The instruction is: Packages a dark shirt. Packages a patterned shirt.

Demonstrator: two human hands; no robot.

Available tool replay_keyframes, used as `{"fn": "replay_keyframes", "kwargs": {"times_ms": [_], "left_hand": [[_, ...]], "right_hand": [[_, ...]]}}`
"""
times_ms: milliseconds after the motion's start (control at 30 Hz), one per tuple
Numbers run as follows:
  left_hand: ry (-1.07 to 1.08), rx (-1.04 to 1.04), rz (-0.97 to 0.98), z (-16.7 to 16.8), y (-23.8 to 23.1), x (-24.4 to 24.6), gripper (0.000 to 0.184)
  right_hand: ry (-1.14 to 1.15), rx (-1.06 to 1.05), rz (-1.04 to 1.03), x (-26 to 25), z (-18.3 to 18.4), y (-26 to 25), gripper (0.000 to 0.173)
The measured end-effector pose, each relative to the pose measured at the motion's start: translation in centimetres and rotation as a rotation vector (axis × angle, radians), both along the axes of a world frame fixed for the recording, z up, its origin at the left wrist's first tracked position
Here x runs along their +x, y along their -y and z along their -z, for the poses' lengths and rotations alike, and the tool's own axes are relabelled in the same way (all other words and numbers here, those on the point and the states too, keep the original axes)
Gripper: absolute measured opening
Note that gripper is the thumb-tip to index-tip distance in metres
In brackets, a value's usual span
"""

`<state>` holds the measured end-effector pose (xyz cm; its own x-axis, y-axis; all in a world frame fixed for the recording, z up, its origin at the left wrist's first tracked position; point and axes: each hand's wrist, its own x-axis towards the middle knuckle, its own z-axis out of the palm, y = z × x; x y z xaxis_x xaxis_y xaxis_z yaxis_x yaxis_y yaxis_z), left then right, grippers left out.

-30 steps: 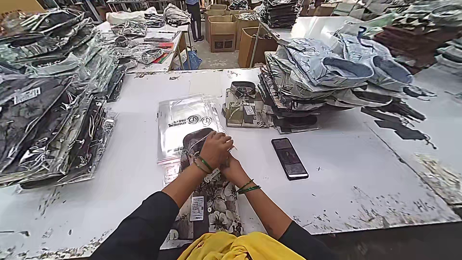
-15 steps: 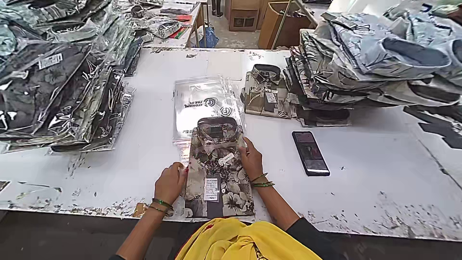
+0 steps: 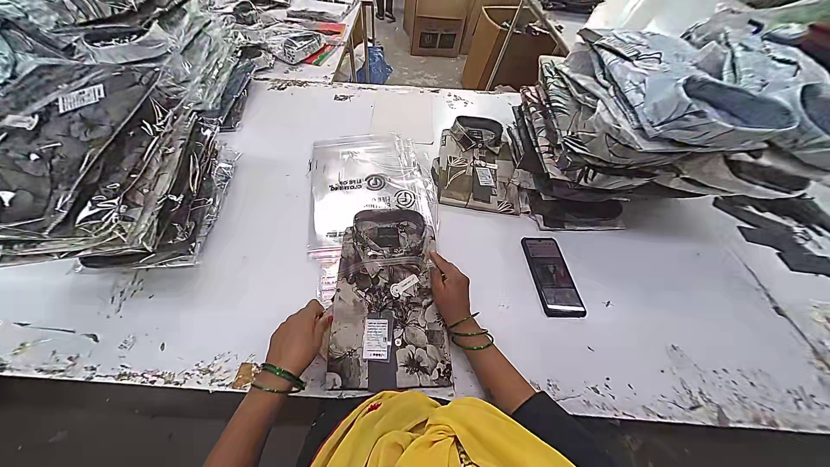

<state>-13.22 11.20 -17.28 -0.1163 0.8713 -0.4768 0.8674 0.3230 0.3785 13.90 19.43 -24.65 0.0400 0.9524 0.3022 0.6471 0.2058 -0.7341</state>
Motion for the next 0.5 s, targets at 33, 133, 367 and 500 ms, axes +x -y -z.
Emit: {"fn": "replay_keyframes", "kwargs": {"times_ms": [33, 133, 367, 500], "left_hand": [[0.035, 0.086, -0.024, -0.2, 0.1, 0.1, 0.028], [0.156, 0.226, -0.003, -0.2, -0.2, 1.7, 0.024], [0.693, 0.603, -0.336, 5.5, -1.5, 3.3, 0.068], [0.334, 0.747, -0.238, 5.8, -4.1, 4.8, 0.065]], "right_hand": [[-0.002, 0.003, 0.002, 0.0, 0.0, 0.0, 0.035], [0.005, -0.008, -0.004, 0.0, 0.0, 0.1, 0.035], [0.026, 0.017, -0.001, 0.0, 0.1, 0.0, 0.035], [0.028, 0.004, -0.001, -0.2, -0.1, 0.1, 0.035]]}}
